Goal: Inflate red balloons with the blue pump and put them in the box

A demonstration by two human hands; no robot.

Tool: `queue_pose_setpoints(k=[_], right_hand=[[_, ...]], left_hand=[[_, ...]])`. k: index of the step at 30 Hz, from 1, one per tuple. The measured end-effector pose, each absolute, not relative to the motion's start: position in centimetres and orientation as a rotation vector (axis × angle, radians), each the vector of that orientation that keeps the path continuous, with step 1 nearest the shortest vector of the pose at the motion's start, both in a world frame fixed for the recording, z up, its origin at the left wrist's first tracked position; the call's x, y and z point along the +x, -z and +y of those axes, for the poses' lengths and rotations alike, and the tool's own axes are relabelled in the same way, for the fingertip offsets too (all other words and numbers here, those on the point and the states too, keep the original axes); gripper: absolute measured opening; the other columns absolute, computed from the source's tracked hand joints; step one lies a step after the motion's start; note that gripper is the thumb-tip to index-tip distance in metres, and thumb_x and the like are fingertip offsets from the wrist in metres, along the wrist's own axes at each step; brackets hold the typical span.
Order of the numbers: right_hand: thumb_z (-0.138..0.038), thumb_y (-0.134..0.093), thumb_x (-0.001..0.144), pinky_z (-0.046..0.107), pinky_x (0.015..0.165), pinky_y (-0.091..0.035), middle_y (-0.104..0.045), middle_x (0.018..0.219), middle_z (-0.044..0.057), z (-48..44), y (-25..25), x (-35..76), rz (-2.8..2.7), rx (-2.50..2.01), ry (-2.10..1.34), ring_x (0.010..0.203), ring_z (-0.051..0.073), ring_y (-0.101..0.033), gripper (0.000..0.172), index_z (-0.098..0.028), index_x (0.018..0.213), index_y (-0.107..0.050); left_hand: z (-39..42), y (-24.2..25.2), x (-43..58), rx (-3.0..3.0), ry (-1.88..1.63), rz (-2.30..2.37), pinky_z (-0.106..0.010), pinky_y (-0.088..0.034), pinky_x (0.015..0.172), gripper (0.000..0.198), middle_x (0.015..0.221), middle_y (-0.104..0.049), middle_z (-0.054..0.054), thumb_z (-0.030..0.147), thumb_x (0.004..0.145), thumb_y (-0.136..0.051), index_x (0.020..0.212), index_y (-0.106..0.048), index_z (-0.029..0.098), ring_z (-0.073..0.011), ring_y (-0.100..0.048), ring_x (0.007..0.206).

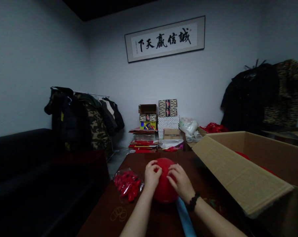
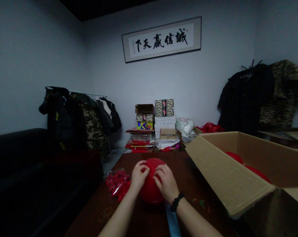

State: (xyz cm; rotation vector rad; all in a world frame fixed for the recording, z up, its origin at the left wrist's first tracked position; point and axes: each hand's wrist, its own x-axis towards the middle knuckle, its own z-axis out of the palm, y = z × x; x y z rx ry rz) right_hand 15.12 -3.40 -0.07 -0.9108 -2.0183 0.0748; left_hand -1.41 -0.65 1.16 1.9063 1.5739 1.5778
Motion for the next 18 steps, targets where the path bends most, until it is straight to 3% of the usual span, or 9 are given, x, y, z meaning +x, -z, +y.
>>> queue_pose_setpoints(k=[5, 10, 18], right_hand=[[-0.021, -0.054, 0.082, 0.047, 0.105, -0.029, -0.056, 0.102, 0.003, -6.0, 2.8, 15.3, -2.084, -0.943, -0.064, 0.102, 0.02, -0.05, 0.007, -0.024, 0.087, -0.057], [-0.026, -0.054, 0.082, 0.046, 0.102, -0.033, -0.054, 0.109, 0.007, -4.6, 1.5, 15.4, -1.918, -0.995, -0.036, 0.107, 0.022, -0.047, 0.02, -0.024, 0.102, -0.057], [-0.023, -0.058, 0.08, 0.05, 0.108, -0.019, -0.06, 0.102, 0.003, -3.7, -0.1, 13.7, -1.929, -0.98, -0.097, 0.106, 0.021, -0.049, 0.008, -0.026, 0.083, -0.065]], left_hand=[[-1.2, -1.7, -2.0, 2.01, -1.593, 1.589, -0.041, -0.039, 0.094, 0.011, 0.106, -0.061, -0.006, 0.017, 0.068, -0.059, 0.059, -0.065, 0.019, -0.0221, -0.054, 0.103], [-2.3, -1.8, -1.8, 2.125, -1.549, 1.544, -0.042, -0.039, 0.094, 0.01, 0.106, -0.06, -0.006, 0.015, 0.068, -0.06, 0.062, -0.067, 0.02, -0.0224, -0.052, 0.105], [-3.7, -1.0, -1.3, 2.128, -1.514, 1.535, -0.043, -0.039, 0.095, 0.011, 0.109, -0.059, -0.007, 0.014, 0.068, -0.061, 0.062, -0.067, 0.021, -0.0232, -0.05, 0.107]])
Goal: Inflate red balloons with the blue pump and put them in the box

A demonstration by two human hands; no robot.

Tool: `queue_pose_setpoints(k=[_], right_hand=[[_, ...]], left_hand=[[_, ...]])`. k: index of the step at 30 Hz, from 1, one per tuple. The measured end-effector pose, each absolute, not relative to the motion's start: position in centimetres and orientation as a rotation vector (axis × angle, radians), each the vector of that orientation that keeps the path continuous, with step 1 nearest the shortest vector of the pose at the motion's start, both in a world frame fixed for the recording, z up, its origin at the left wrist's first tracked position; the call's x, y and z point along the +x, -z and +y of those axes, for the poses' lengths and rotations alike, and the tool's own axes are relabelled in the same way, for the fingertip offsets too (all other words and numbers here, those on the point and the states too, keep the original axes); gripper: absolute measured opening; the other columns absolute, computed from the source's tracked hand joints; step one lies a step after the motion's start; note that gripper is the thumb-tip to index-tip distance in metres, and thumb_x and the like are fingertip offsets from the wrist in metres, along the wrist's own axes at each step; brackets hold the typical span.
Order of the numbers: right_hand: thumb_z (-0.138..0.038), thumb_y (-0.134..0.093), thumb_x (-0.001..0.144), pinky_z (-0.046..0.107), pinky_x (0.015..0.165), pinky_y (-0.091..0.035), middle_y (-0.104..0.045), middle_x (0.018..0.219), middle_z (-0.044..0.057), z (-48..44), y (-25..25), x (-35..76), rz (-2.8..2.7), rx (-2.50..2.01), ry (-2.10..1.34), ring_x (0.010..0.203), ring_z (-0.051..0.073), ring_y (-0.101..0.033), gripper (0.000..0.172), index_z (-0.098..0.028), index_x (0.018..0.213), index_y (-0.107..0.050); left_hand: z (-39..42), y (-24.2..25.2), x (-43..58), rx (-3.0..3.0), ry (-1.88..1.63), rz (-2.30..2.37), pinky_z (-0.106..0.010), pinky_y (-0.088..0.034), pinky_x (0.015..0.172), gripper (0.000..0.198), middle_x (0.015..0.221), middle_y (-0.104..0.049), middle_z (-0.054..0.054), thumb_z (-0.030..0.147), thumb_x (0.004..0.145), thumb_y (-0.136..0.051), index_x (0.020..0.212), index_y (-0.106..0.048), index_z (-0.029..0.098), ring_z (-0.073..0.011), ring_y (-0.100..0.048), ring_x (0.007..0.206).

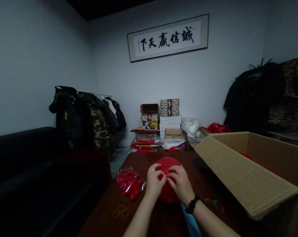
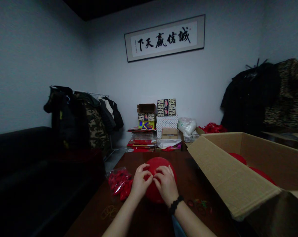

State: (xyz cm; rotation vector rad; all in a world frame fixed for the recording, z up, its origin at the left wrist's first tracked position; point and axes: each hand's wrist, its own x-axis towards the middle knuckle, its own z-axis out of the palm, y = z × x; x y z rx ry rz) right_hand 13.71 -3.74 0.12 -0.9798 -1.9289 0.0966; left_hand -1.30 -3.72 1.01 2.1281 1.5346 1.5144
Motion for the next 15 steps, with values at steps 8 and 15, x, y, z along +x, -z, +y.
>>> queue_pose_setpoints(k=[8, 15], right_hand=[[-0.025, -0.053, 0.082, 0.037, 0.091, -0.043, -0.063, 0.096, 0.006, -2.7, 1.0, 14.4, -1.846, -1.009, -0.326, 0.098, 0.019, -0.055, 0.009, -0.021, 0.078, -0.06], [-0.022, -0.052, 0.078, 0.046, 0.103, -0.03, -0.059, 0.103, 0.004, -4.3, -0.5, 14.5, -2.018, -0.927, -0.332, 0.112, 0.021, -0.047, 0.011, -0.022, 0.069, -0.058]], left_hand=[[-4.3, -0.8, -1.9, 2.209, -1.468, 1.503, -0.043, -0.039, 0.095, 0.01, 0.108, -0.059, -0.007, 0.013, 0.067, -0.061, 0.063, -0.066, 0.021, -0.0232, -0.051, 0.107], [-5.6, -1.3, -0.8, 2.354, -1.418, 1.574, -0.056, -0.024, 0.103, 0.011, 0.112, -0.057, -0.007, 0.012, 0.066, -0.059, 0.063, -0.063, 0.021, -0.0253, -0.048, 0.111]])
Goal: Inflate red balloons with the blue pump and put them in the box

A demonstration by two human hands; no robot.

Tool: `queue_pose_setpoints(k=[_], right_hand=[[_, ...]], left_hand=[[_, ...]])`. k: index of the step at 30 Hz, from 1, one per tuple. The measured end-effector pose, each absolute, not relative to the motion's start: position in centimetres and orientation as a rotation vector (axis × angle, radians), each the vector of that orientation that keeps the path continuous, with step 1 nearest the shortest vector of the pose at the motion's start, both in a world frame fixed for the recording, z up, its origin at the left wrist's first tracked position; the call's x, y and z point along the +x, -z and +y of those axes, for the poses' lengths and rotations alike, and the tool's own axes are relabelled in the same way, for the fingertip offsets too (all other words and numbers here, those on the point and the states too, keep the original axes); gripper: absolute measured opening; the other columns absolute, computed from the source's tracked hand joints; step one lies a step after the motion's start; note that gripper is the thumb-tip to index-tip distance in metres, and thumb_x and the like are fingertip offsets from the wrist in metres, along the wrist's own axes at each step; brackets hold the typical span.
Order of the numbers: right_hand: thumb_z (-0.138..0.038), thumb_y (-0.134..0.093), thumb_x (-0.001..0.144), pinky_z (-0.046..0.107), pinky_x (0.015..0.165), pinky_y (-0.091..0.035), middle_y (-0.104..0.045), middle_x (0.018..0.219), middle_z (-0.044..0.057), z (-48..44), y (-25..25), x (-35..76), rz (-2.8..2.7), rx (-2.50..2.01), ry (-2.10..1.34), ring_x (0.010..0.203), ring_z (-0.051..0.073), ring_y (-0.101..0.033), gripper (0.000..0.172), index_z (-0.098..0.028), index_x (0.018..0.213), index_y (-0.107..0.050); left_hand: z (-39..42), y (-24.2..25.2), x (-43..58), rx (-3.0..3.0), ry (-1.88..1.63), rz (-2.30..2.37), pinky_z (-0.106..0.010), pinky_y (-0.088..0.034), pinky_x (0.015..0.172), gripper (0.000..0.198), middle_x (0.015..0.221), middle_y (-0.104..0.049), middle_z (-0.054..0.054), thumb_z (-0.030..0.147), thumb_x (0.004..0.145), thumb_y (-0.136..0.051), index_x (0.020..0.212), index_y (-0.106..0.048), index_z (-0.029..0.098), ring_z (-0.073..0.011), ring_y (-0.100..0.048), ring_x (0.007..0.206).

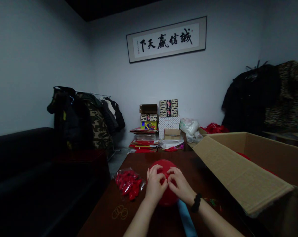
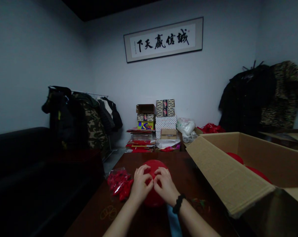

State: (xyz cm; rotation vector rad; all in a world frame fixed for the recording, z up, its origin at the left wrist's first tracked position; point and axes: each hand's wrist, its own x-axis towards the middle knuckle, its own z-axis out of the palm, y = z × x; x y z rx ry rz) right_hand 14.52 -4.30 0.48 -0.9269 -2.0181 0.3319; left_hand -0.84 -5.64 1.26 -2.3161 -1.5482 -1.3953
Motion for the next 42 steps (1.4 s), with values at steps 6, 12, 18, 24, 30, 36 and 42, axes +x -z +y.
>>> queue_pose_setpoints(k=[6, 12, 18, 24, 30, 36, 42], right_hand=[[-0.023, -0.066, 0.065, 0.058, 0.109, -0.007, -0.056, 0.115, 0.0, -5.2, -2.2, 15.5, -2.252, -0.843, -0.26, 0.126, 0.026, -0.035, 0.009, -0.024, 0.061, -0.058], [-0.037, -0.06, 0.078, 0.053, 0.11, -0.017, -0.037, 0.143, 0.003, -5.3, -2.7, 15.5, -2.091, -0.698, -0.542, 0.137, 0.026, -0.019, 0.013, -0.026, 0.077, -0.069], [-0.03, -0.044, 0.088, 0.059, 0.109, -0.013, -0.015, 0.152, 0.003, -3.7, -1.1, 14.7, -1.903, -0.814, -0.27, 0.139, 0.024, -0.006, 0.029, -0.033, 0.112, -0.06], [-0.03, -0.056, 0.08, 0.066, 0.104, -0.012, -0.036, 0.144, 0.01, -3.0, -0.5, 14.0, -1.862, -1.032, 0.04, 0.134, 0.03, -0.026, 0.021, -0.031, 0.098, -0.067], [-0.033, -0.068, 0.069, 0.066, 0.102, -0.017, -0.03, 0.146, 0.014, -2.8, -1.0, 15.2, -1.907, -1.067, -0.204, 0.135, 0.033, -0.023, 0.039, -0.03, 0.108, -0.063], [-0.03, -0.071, 0.066, 0.068, 0.103, -0.009, -0.032, 0.147, 0.005, -3.9, -2.6, 15.5, -2.242, -0.879, -0.102, 0.137, 0.033, -0.016, 0.039, -0.037, 0.103, -0.065], [-0.032, -0.065, 0.073, 0.066, 0.105, -0.007, -0.051, 0.133, 0.001, -3.7, -2.7, 14.7, -2.21, -0.931, -0.096, 0.133, 0.029, -0.028, 0.01, -0.034, 0.082, -0.07]], left_hand=[[-6.1, -1.5, -1.2, -2.272, 1.314, -1.519, -0.058, -0.015, 0.106, 0.013, 0.115, -0.056, -0.007, 0.011, 0.067, -0.058, 0.067, -0.064, 0.022, -0.0256, -0.045, 0.115], [-6.4, -1.0, -1.1, -2.341, 1.255, -1.498, -0.06, -0.018, 0.104, 0.011, 0.112, -0.058, -0.007, 0.013, 0.066, -0.061, 0.069, -0.065, 0.023, -0.0272, -0.046, 0.114], [-7.2, -1.0, 0.1, -2.336, 1.291, -1.492, -0.058, -0.02, 0.105, 0.016, 0.116, -0.056, -0.008, 0.008, 0.064, -0.059, 0.067, -0.065, 0.022, -0.0267, -0.047, 0.114], [-8.0, -1.5, 0.5, -2.364, 1.29, -1.475, -0.058, -0.021, 0.104, 0.018, 0.114, -0.056, -0.008, 0.007, 0.064, -0.057, 0.066, -0.065, 0.023, -0.0262, -0.047, 0.113], [-7.7, -1.9, -1.2, -2.391, 1.249, -1.493, -0.06, -0.019, 0.104, 0.011, 0.116, -0.055, -0.008, 0.014, 0.068, -0.06, 0.067, -0.065, 0.023, -0.0274, -0.045, 0.115], [-7.5, -3.4, -2.2, -2.379, 1.17, -1.417, -0.061, -0.016, 0.105, 0.016, 0.123, -0.052, -0.007, 0.015, 0.072, -0.058, 0.078, -0.068, 0.026, -0.028, -0.039, 0.122], [-7.9, -4.7, -2.4, -2.402, 1.011, -1.3, -0.06, -0.011, 0.107, 0.013, 0.126, -0.052, -0.005, 0.016, 0.073, -0.06, 0.076, -0.068, 0.025, -0.0275, -0.035, 0.126]])
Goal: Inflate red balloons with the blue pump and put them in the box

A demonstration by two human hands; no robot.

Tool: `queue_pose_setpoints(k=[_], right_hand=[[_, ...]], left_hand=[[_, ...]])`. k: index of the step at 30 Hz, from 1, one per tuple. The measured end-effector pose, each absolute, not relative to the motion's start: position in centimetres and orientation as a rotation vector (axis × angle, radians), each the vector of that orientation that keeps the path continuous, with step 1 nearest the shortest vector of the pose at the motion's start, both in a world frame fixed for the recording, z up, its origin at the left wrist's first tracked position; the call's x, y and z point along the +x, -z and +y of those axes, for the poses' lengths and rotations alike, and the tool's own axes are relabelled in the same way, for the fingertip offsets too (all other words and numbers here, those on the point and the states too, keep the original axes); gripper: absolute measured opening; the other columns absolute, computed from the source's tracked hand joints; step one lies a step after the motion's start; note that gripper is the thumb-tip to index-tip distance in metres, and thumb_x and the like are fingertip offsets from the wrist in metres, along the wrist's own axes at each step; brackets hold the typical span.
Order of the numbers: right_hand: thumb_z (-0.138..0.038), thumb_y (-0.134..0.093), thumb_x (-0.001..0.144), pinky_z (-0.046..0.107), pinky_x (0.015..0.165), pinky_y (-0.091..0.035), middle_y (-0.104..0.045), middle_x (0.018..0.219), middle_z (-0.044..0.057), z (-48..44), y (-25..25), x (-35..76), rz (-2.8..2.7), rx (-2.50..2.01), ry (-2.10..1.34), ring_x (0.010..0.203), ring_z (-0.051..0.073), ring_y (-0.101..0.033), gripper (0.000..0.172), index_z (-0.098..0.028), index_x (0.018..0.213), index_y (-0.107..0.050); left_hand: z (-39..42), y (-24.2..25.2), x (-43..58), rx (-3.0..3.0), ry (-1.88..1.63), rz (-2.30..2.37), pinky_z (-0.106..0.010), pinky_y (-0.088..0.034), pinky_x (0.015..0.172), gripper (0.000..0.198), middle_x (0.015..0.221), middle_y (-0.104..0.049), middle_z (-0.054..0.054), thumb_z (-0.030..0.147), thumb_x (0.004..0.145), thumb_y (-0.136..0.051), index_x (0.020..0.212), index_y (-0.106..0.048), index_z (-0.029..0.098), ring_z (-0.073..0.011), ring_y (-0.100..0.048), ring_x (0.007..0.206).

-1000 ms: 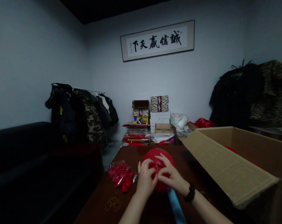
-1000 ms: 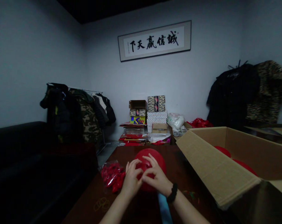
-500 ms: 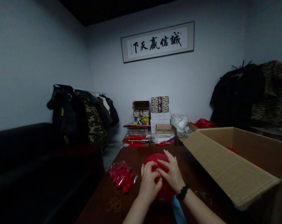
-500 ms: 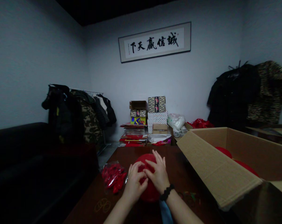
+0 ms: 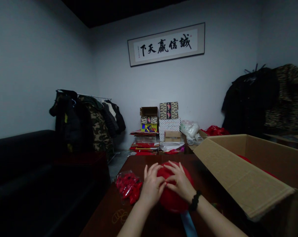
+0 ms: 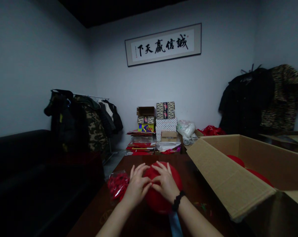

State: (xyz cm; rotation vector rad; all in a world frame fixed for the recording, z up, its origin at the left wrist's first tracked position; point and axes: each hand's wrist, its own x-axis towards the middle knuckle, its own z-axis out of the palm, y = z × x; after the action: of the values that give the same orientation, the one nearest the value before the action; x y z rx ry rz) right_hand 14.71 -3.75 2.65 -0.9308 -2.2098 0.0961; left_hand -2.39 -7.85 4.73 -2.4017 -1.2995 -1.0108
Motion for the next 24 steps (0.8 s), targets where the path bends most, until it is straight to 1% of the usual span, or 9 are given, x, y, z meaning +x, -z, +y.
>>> queue_pose_setpoints(k=[3, 7, 12, 16, 20, 24], right_hand=[[-0.027, -0.063, 0.073, 0.066, 0.104, -0.01, -0.058, 0.124, 0.001, -3.7, -2.2, 14.4, -2.188, -0.937, -0.118, 0.128, 0.028, -0.035, 0.007, -0.031, 0.076, -0.069], [-0.022, -0.063, 0.072, 0.064, 0.104, -0.012, -0.057, 0.123, 0.001, -3.9, -1.8, 14.1, -2.162, -0.947, -0.122, 0.127, 0.027, -0.037, 0.008, -0.029, 0.074, -0.068], [-0.022, -0.06, 0.074, 0.062, 0.106, -0.011, -0.055, 0.126, 0.003, -4.1, -0.8, 13.6, -2.126, -0.964, -0.146, 0.124, 0.025, -0.04, 0.013, -0.03, 0.082, -0.068], [-0.023, -0.055, 0.079, 0.06, 0.106, -0.017, -0.054, 0.128, 0.004, -4.1, 0.0, 13.3, -2.113, -0.967, -0.2, 0.121, 0.023, -0.043, 0.017, -0.03, 0.088, -0.068], [-0.028, -0.054, 0.081, 0.061, 0.106, -0.014, -0.057, 0.123, 0.004, -4.4, 0.1, 13.4, -2.106, -0.971, -0.215, 0.122, 0.024, -0.042, 0.014, -0.03, 0.084, -0.068], [-0.03, -0.052, 0.083, 0.06, 0.107, -0.012, -0.053, 0.128, 0.003, -4.7, -0.1, 13.5, -2.104, -0.977, -0.213, 0.127, 0.023, -0.037, 0.015, -0.03, 0.085, -0.067]], left_hand=[[-7.9, -5.0, -2.6, -2.402, 0.934, -1.262, -0.061, -0.009, 0.108, 0.011, 0.126, -0.053, -0.006, 0.015, 0.073, -0.06, 0.075, -0.067, 0.024, -0.0276, -0.035, 0.126], [-8.0, -4.7, -2.6, -2.404, 0.866, -1.254, -0.061, -0.006, 0.108, 0.011, 0.125, -0.054, -0.007, 0.017, 0.075, -0.059, 0.078, -0.067, 0.023, -0.0274, -0.036, 0.126], [-7.8, -3.7, -2.4, -2.378, 0.909, -1.32, -0.06, -0.01, 0.108, 0.012, 0.121, -0.057, -0.007, 0.014, 0.075, -0.057, 0.075, -0.066, 0.022, -0.0271, -0.038, 0.124], [-7.9, -3.4, -2.4, -2.368, 0.95, -1.343, -0.059, -0.01, 0.109, 0.009, 0.119, -0.058, -0.006, 0.015, 0.074, -0.058, 0.074, -0.065, 0.022, -0.0262, -0.04, 0.123], [-8.1, -3.5, -2.6, -2.358, 0.948, -1.353, -0.059, -0.009, 0.109, 0.008, 0.119, -0.058, -0.005, 0.016, 0.075, -0.058, 0.072, -0.064, 0.022, -0.0263, -0.039, 0.123], [-8.4, -3.5, -2.8, -2.34, 0.958, -1.335, -0.06, -0.008, 0.108, 0.01, 0.124, -0.056, -0.007, 0.018, 0.077, -0.057, 0.072, -0.065, 0.022, -0.0274, -0.037, 0.125]])
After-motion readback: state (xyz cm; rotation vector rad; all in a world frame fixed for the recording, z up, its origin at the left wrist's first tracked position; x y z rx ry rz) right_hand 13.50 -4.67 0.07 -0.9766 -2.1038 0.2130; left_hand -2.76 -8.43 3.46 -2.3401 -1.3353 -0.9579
